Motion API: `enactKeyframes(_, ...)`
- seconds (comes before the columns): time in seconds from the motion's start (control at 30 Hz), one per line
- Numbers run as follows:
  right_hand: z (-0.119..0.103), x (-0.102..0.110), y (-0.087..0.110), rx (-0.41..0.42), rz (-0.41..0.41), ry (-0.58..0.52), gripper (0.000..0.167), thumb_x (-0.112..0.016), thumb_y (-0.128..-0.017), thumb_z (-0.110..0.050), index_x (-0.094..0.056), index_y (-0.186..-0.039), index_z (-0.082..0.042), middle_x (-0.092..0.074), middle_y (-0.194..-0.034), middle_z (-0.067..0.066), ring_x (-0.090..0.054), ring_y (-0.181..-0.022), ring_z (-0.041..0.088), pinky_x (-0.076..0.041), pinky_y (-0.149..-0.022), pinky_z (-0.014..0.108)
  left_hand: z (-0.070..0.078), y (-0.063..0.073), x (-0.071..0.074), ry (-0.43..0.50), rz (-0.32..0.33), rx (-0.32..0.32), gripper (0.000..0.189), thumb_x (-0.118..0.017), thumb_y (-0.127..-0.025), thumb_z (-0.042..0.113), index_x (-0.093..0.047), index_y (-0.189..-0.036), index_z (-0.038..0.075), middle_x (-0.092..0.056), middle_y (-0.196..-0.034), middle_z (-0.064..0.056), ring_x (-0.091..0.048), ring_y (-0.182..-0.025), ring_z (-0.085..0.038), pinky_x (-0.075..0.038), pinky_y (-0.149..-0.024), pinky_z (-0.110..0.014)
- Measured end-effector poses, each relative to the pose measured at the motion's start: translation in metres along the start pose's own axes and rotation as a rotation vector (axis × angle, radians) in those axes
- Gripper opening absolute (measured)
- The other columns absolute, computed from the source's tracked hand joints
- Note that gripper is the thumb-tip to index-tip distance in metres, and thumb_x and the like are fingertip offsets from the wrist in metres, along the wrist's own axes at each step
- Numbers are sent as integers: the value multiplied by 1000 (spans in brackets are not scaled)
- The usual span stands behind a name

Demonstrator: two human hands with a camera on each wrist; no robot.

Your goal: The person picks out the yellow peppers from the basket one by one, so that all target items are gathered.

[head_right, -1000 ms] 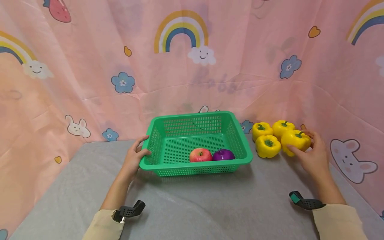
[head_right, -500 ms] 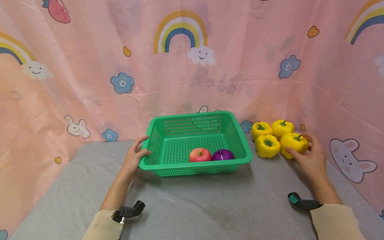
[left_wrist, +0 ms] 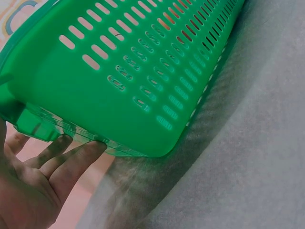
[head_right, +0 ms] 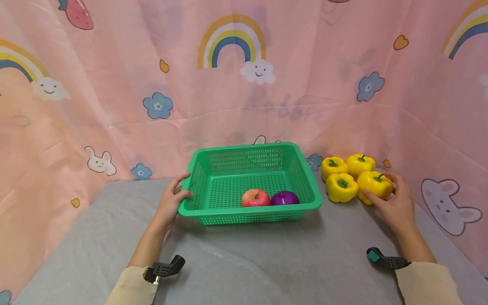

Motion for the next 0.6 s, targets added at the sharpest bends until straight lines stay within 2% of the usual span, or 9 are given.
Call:
enactKeyframes(0.17,1,0,2,3,8,28,76,-68,-95,-27,-29,-155,-2,-36,-153,29,-33,-139,48,-29,-121,34,0,-1,0,1,0,-3,67,-56,-87,4,-46,-150,25,-62,-135,-22,-69,-86,-19,-54,-71,-26)
enactKeyframes(0.3,0,0,4,27,28,35,75,-69,-94,-26,-31,-155,-4,-37,-151,27,-34,-138,44,-30,-110,18,2,-1,-1,-2,-7,-12,67,-56,-87,4,-46,-150,24,-61,-136,-22,-70,-90,-22,-55,-71,-27)
enactKeyframes(0.37,1,0,5,55,41,42,75,-70,-93,-24,-32,-155,-6,-39,-149,27,-36,-135,37,-30,-101,12,3,-1,-1,-7,-8,-13,67,-56,-87,4,-45,-151,24,-61,-137,-22,-70,-90,-21,-56,-71,-28)
enactKeyframes(0.47,2,0,5,85,53,46,77,-72,-91,-23,-34,-157,-11,-43,-147,28,-39,-125,9,-30,-87,10,2,0,0,-25,-3,-15,68,-56,-87,4,-45,-151,22,-61,-137,-23,-69,-88,-19,-55,-70,-27)
enactKeyframes(0.53,2,0,4,96,56,55,78,-73,-90,-23,-36,-157,-13,-44,-147,28,-32,-115,-7,-28,-80,10,1,0,1,-33,7,-18,67,-56,-87,3,-45,-151,21,-61,-136,-24,-69,-86,-18,-55,-69,-27)
enactKeyframes(0.6,3,1,3,99,59,56,76,-73,-90,-24,-38,-156,-12,-45,-145,29,-23,-109,-16,-27,-79,9,1,-1,1,-37,14,-24,67,-57,-87,3,-47,-150,21,-62,-135,-24,-70,-85,-18,-55,-69,-26)
Point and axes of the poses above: each hand's wrist, its own y-axis away from the middle knuckle, its own x-axis out of the back of the hand, z = x × y, the point moved 4 cm from there along -y, towards the middle knuckle
